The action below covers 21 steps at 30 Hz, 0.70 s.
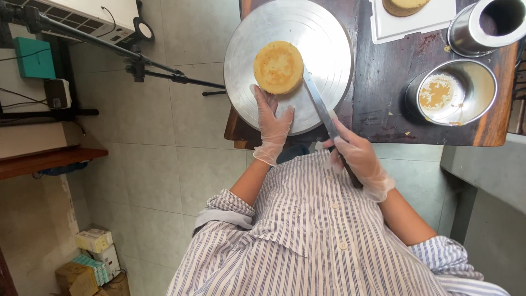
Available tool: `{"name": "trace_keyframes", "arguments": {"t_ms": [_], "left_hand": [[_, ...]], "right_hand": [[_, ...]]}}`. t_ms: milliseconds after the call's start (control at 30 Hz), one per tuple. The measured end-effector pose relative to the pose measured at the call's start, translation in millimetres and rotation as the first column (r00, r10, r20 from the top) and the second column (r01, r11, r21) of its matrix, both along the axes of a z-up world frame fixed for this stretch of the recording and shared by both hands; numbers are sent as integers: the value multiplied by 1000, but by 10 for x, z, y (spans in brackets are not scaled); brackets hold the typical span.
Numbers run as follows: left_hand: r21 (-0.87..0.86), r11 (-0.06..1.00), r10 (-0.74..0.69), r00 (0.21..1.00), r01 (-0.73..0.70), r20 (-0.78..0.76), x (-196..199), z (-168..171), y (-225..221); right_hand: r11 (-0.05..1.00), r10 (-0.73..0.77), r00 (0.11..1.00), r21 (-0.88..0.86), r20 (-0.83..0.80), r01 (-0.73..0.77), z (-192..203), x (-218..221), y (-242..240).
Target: The recorder is preparing cake layers by removing them from molds, slicing them, and filling a piping bag with frosting from the refrigerator.
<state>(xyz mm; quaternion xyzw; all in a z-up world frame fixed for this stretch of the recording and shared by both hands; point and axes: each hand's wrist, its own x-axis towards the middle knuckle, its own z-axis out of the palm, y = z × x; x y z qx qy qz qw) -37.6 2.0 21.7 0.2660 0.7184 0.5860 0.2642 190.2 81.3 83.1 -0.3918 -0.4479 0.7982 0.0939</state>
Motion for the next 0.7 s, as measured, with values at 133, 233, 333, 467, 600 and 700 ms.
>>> {"name": "trace_keyframes", "arguments": {"t_ms": [133, 233, 333, 467, 600, 700], "left_hand": [[-24, 1000, -1, 1000, 1, 15, 111, 96, -12], [-45, 999, -15, 1000, 17, 25, 175, 182, -31], [-79, 997, -9, 998, 14, 61, 140, 189, -71], [-107, 994, -31, 981, 10, -190, -137, 314, -83], [-279, 954, -257, 764, 104, -592, -509, 547, 82], [-308, 935, -345, 659, 177, -668, -633, 645, 304]], "right_hand": [[1000, -6, 1000, 31, 3, 6, 150, -347, 241], [1000, 18, 999, -11, 31, -18, 505, -568, 394], [999, 14, 999, -31, 46, -12, 456, -496, 368], [999, 36, 999, -1, 29, -36, 148, -129, 151], [1000, 7, 999, -18, -49, -8, -192, -30, 57], [996, 53, 998, 66, 32, -55, 168, -315, 239]]}}
